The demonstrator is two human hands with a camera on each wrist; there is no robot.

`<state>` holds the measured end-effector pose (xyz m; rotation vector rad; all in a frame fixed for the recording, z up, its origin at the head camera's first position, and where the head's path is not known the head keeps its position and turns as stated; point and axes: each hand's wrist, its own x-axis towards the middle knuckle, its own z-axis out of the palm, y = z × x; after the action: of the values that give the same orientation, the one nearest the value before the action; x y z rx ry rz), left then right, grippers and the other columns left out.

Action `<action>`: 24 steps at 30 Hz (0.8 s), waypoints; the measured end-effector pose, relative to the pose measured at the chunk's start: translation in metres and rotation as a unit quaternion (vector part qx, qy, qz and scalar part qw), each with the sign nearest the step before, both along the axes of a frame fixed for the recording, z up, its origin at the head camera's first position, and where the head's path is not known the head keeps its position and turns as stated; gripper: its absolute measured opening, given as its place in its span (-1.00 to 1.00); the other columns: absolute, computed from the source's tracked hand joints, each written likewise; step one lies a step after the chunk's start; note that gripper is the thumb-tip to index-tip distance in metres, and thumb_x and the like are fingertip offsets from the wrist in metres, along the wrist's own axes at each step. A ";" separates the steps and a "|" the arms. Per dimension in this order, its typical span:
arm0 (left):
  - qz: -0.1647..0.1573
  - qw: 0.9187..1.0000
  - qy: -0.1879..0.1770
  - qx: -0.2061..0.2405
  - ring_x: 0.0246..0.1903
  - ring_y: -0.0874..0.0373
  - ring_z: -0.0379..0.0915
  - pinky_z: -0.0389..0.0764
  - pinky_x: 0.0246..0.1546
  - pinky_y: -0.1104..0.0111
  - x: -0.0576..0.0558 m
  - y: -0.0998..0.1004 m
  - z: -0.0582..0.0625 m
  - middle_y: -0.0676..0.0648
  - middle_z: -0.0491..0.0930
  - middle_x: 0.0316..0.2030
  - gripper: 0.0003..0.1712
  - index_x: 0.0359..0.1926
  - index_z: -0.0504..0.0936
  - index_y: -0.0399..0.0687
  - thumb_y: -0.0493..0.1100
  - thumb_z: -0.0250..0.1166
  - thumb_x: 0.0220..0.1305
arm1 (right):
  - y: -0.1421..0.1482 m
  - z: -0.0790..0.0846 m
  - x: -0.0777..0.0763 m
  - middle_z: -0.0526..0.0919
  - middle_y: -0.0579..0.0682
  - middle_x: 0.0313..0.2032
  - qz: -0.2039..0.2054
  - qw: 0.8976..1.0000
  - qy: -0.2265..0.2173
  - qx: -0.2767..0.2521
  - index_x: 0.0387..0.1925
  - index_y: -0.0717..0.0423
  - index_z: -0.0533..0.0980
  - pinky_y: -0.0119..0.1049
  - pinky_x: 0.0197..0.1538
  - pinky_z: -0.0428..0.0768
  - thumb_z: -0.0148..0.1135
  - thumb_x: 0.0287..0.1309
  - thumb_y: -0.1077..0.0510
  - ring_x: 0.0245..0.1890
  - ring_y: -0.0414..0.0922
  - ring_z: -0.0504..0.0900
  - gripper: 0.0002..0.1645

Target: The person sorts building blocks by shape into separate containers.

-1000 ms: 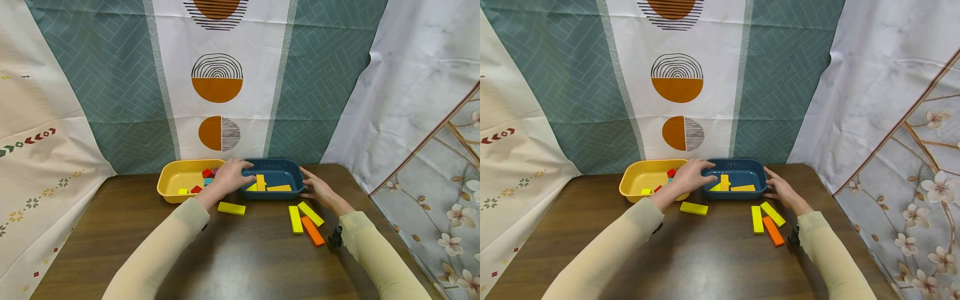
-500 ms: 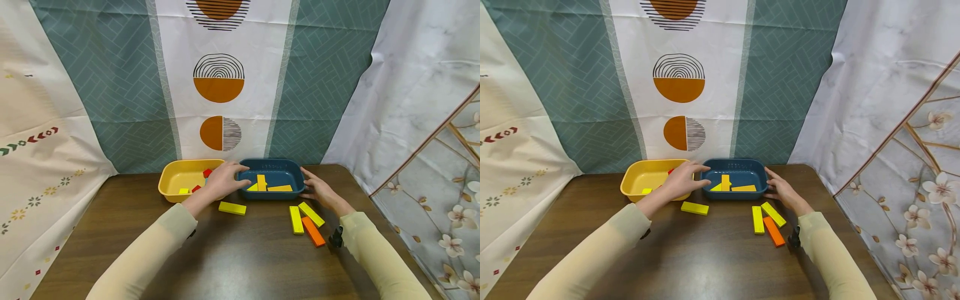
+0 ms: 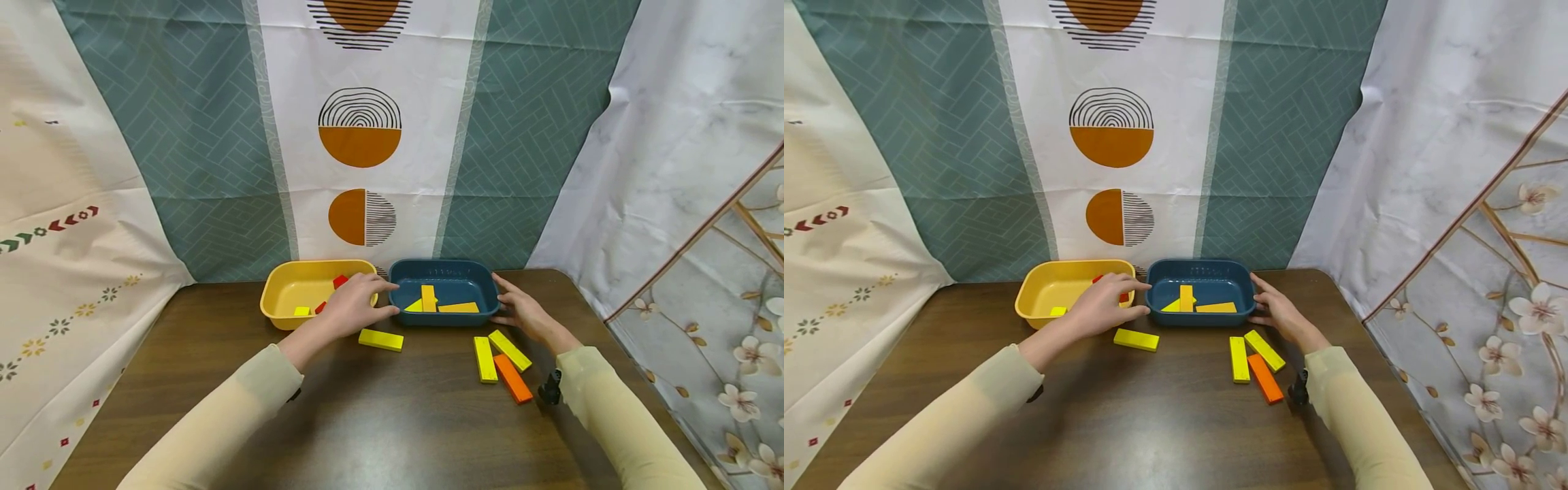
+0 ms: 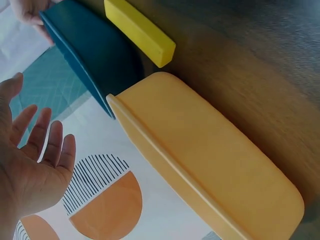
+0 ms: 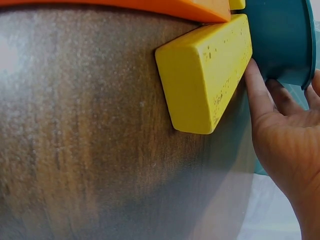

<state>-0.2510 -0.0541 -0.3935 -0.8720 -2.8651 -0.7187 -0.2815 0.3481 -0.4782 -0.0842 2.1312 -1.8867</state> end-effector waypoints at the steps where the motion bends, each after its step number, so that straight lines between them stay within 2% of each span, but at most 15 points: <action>1: -0.001 1.000 0.000 -0.002 0.18 0.01 0.38 0.53 0.15 0.15 0.001 -0.001 0.000 -0.04 0.58 0.24 -0.41 0.29 0.65 0.14 0.17 0.43 0.28 | 0.000 0.000 0.000 -0.37 0.17 0.61 0.000 1.000 0.000 0.000 0.66 -0.17 -0.23 0.26 0.33 0.35 -0.30 0.59 0.22 0.46 0.34 0.13 -0.23; 6: -0.013 1.000 0.004 -0.010 0.12 0.04 0.42 0.55 0.09 0.19 0.009 -0.006 -0.005 0.00 0.61 0.19 -0.43 0.26 0.68 0.14 0.16 0.45 0.26 | 0.000 0.001 0.000 -0.35 0.17 0.61 -0.003 1.000 0.000 -0.001 0.66 -0.18 -0.22 0.25 0.32 0.35 -0.30 0.59 0.22 0.45 0.34 0.15 -0.24; 15: -0.039 0.999 -0.004 -0.015 0.04 0.10 0.44 0.53 0.06 0.25 0.022 -0.014 -0.021 0.05 0.66 0.07 -0.47 0.21 0.71 0.11 0.15 0.45 0.26 | 0.001 -0.001 0.000 -0.35 0.19 0.61 -0.001 1.000 0.003 0.001 0.66 -0.15 -0.22 0.24 0.31 0.37 -0.30 0.58 0.22 0.44 0.34 0.16 -0.23; 24: -0.048 0.998 -0.028 -0.038 0.04 0.11 0.46 0.55 0.06 0.23 0.032 -0.027 -0.042 0.04 0.64 0.10 -0.44 0.25 0.68 0.09 0.12 0.44 0.27 | 0.000 -0.002 -0.001 -0.32 0.20 0.61 -0.006 1.000 0.002 0.001 0.66 -0.17 -0.20 0.25 0.32 0.36 -0.29 0.57 0.22 0.44 0.32 0.18 -0.23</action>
<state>-0.2195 -0.0811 -0.4354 -1.0217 -2.9337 -0.6565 -0.2822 0.3482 -0.4798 -0.0747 2.1408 -1.8917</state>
